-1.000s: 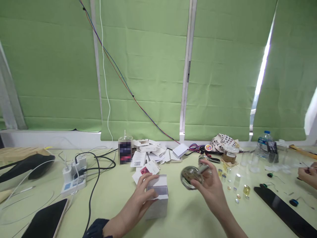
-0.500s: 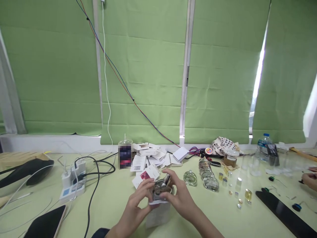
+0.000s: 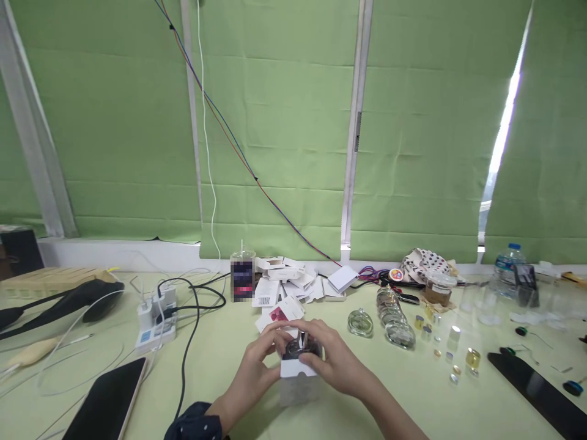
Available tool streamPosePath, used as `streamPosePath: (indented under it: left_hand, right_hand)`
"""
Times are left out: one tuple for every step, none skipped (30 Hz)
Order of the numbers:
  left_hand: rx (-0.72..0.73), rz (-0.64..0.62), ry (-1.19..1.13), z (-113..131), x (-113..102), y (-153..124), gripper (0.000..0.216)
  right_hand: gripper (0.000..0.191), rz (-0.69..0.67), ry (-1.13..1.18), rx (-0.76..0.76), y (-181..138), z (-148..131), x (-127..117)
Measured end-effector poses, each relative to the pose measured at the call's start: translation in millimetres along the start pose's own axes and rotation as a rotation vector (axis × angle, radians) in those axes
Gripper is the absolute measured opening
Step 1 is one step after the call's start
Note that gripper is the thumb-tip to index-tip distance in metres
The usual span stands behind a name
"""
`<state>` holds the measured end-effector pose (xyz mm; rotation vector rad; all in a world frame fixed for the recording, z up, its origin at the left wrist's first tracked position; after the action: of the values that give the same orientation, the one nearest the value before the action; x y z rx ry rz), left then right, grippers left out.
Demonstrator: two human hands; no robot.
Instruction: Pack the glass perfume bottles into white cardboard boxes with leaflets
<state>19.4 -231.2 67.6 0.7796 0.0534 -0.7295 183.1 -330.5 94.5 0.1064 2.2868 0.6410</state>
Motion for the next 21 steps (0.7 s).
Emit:
streamPosePath:
  left_hand:
    - [-0.010,0.004,-0.007,0,0,0,0.023]
    - [-0.020,0.005,-0.014,1,1,-1,0.022]
    - [-0.026,0.005,-0.022,1,1,-1,0.021]
    - [-0.029,0.003,-0.030,1,1,-1,0.020]
    - [-0.030,0.000,-0.037,1,1,-1,0.020]
    - [-0.030,-0.005,-0.042,1,2,-1,0.020]
    - [-0.032,-0.008,-0.045,1,2,-1,0.020]
    - [-0.035,-0.009,-0.045,0,2,-2,0.020]
    - [-0.041,-0.009,-0.041,-1,2,-2,0.019]
    - [-0.047,-0.010,-0.037,-1,2,-2,0.018]
    - [-0.052,-0.010,-0.033,-2,2,-3,0.018]
    - [-0.056,-0.011,-0.029,-3,1,-3,0.018]
    - [-0.057,-0.013,-0.027,-4,1,-3,0.017]
    - [-0.054,-0.018,-0.024,-4,0,-2,0.018]
    - [-0.047,-0.024,-0.022,-4,0,-2,0.019]
    - [-0.042,-0.030,-0.019,-3,-1,-2,0.019]
    - [-0.041,-0.036,-0.016,-3,-1,-1,0.017]
    - [-0.046,-0.039,-0.015,-1,-2,-1,0.014]
    - [-0.061,-0.038,-0.013,0,-1,0,0.012]
    - [-0.083,-0.029,-0.011,1,-1,0,0.012]
    - [-0.109,-0.012,-0.006,3,0,0,0.014]
  right_hand:
    - [0.055,-0.005,0.001,0.000,0,1,1]
    - [0.055,-0.007,0.004,-0.001,0,3,1]
    - [0.055,-0.008,0.007,-0.001,0,4,2]
    - [0.055,-0.009,0.011,-0.001,-1,5,3]
    - [0.055,-0.009,0.014,-0.003,-1,6,3]
    - [0.055,-0.011,0.016,-0.008,-2,7,4]
    - [0.055,-0.015,0.017,-0.014,-2,7,4]
    - [0.054,-0.021,0.017,-0.023,-3,8,4]
    - [0.052,-0.030,0.016,-0.031,-3,8,5]
    - [0.049,-0.036,0.014,-0.038,-4,8,5]
    - [0.046,-0.039,0.013,-0.043,-5,9,6]
    - [0.042,-0.038,0.014,-0.046,-5,9,6]
    - [0.040,-0.032,0.019,-0.049,-6,11,7]
    - [0.037,-0.023,0.030,-0.054,-7,12,8]
    - [0.035,-0.007,0.052,-0.059,-7,14,8]
    - [0.033,0.014,0.083,-0.059,-8,16,8]
    - [0.031,0.036,0.120,-0.052,-9,19,9]
    - [0.030,0.056,0.163,-0.038,-10,21,9]
    - [0.029,0.073,0.209,-0.021,-10,24,9]
    - [0.028,0.090,0.252,-0.001,-11,26,9]
    - [0.026,0.110,0.286,0.016,-11,27,9]
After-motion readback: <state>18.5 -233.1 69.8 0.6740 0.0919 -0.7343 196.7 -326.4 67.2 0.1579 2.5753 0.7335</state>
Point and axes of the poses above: each hand's wrist, its own y-axis towards the middle knuckle, its own x-axis out of the palm, z = x × y, the point moved 1 cm from there along y, towards the middle knuckle, and after that the axes turned 11 degrees about -y, right-handed, at the moved point
